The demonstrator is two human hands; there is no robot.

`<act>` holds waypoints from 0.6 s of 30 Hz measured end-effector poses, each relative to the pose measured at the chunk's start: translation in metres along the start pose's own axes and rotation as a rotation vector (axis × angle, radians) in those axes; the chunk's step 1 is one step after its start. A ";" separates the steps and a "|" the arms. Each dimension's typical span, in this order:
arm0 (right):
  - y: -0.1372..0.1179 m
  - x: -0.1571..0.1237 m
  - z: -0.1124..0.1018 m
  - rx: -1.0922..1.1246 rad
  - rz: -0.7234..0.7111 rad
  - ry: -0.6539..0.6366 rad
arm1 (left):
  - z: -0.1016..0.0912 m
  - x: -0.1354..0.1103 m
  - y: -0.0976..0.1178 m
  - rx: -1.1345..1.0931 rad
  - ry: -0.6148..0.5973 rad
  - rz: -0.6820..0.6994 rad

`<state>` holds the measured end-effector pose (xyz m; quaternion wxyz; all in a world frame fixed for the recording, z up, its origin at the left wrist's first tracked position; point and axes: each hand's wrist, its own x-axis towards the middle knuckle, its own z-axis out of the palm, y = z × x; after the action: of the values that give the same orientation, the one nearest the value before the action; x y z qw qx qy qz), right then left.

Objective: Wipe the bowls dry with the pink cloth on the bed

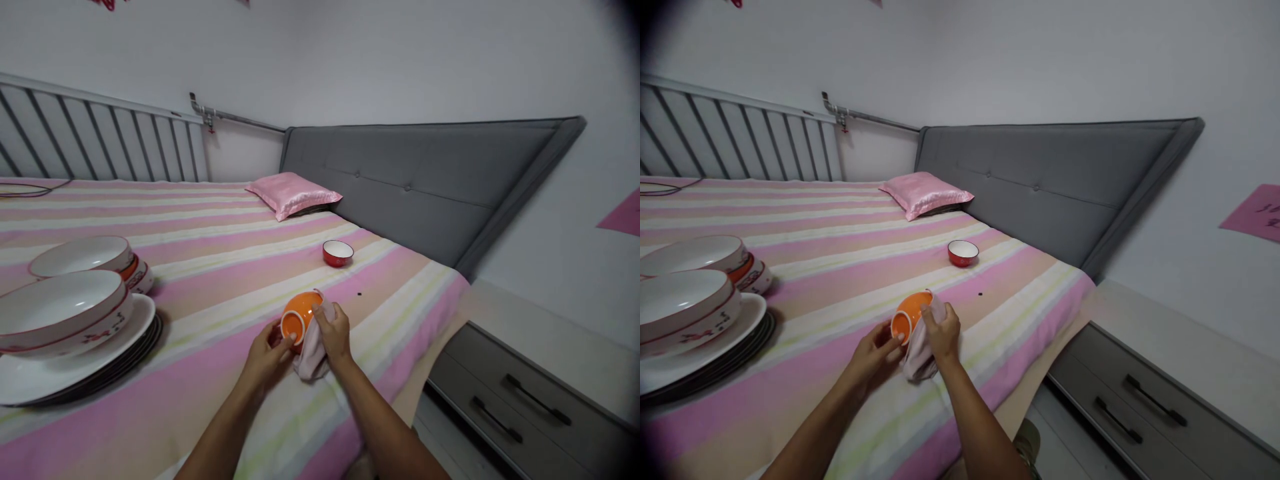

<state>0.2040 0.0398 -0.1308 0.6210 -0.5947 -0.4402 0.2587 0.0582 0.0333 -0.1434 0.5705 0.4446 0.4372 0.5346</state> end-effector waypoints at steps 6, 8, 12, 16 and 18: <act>-0.008 -0.007 -0.002 -0.016 0.135 0.062 | 0.005 -0.004 0.003 -0.102 -0.069 -0.044; -0.007 -0.006 -0.005 0.034 0.217 0.101 | 0.008 -0.007 0.006 -0.020 -0.052 0.002; 0.003 0.001 -0.012 0.269 0.339 0.128 | 0.013 -0.011 0.008 0.200 0.000 0.082; 0.008 0.010 -0.020 0.425 0.400 -0.029 | 0.014 -0.011 0.007 0.321 0.019 0.136; 0.006 0.014 -0.023 0.483 0.442 -0.119 | 0.012 -0.009 0.008 0.277 0.020 0.124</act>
<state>0.2315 0.0406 -0.1314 0.6460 -0.4955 -0.2618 0.5182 0.0680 0.0238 -0.1331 0.4652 0.5400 0.4841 0.5075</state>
